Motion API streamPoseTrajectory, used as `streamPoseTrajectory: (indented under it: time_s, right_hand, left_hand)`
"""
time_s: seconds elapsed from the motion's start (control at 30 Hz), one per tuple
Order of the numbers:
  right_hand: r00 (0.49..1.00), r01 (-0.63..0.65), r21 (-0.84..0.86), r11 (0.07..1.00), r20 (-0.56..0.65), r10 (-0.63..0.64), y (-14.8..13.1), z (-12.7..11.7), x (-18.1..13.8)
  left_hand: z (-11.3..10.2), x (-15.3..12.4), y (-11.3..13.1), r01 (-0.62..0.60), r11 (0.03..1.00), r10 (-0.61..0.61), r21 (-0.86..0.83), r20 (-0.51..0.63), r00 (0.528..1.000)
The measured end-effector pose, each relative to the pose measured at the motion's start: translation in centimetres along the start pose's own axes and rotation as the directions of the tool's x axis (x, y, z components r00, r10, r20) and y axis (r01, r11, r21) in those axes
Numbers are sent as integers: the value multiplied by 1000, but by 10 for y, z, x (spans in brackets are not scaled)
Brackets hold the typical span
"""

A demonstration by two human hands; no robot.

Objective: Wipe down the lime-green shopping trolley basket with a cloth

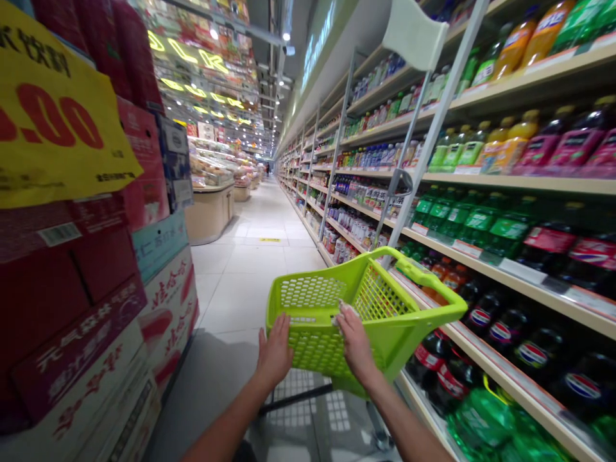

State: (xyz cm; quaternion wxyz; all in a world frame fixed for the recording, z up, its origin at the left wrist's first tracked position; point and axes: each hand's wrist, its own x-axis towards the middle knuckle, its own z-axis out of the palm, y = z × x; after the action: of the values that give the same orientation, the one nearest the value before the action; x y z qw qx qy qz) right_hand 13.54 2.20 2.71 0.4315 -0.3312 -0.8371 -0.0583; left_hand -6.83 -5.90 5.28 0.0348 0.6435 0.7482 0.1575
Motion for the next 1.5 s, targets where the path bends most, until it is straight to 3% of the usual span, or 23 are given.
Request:
streamPoseTrajectory:
  time_s: [0.1, 0.2, 0.27, 0.4, 0.5, 0.6, 0.67, 0.73, 0.8, 0.93, 1.0, 1.23, 1.37, 1.5]
  right_hand:
    - [997, -15, 165, 986, 78, 3, -27, 18, 4]
    - [994, -74, 202, 977, 94, 56, -35, 22, 4]
    - [986, -89, 139, 986, 155, 67, -28, 13, 0]
    - [935, -61, -106, 993, 341, 93, -6, -14, -7]
    - [921, -76, -258, 963, 351, 167, 5, -27, -9]
    - [928, -55, -311, 949, 335, 163, 14, -31, -12]
    - [937, -19, -302, 953, 327, 122, 18, -30, -16]
    - [948, -9, -297, 955, 300, 102, 18, -26, -19]
    - [959, -30, -309, 951, 258, 115, 16, -22, -19]
    - [961, -24, -318, 948, 255, 109, 15, -22, -15]
    - [953, 18, -315, 949, 294, 80, 21, -25, -15]
    - [958, 86, -349, 933, 287, 19, 35, -23, -29]
    - [952, 71, -354, 933, 302, 42, 35, -22, -25]
    - [922, 27, -368, 930, 368, 119, 40, -31, -10]
  left_hand:
    - [-4, 11, 27, -161, 970, 154, -181, -54, 987]
    - [-3, 20, 49, -266, 924, 278, -277, 4, 961]
    - [2, 25, 59, -300, 913, 314, -276, 6, 949]
    - [18, 34, 71, -340, 918, 318, -203, -131, 939]
    - [24, 37, 55, -338, 926, 299, -169, -221, 928]
    - [19, 32, 5, -319, 939, 276, -130, -271, 922]
    - [12, 25, -33, -243, 964, 200, -109, -306, 931]
    - [9, 18, -56, -157, 982, 112, -102, -350, 930]
    - [9, 16, -54, -151, 983, 104, -100, -373, 922]
    - [15, 24, -9, -350, 931, 294, -107, -349, 890]
    - [12, 28, 2, -385, 913, 332, -130, -307, 892]
    - [-3, 29, -43, -198, 964, 184, -179, -90, 979]
    - [1, 24, -36, -136, 977, 120, -166, -103, 987]
    - [9, 13, -18, -158, 976, 126, -150, -202, 971]
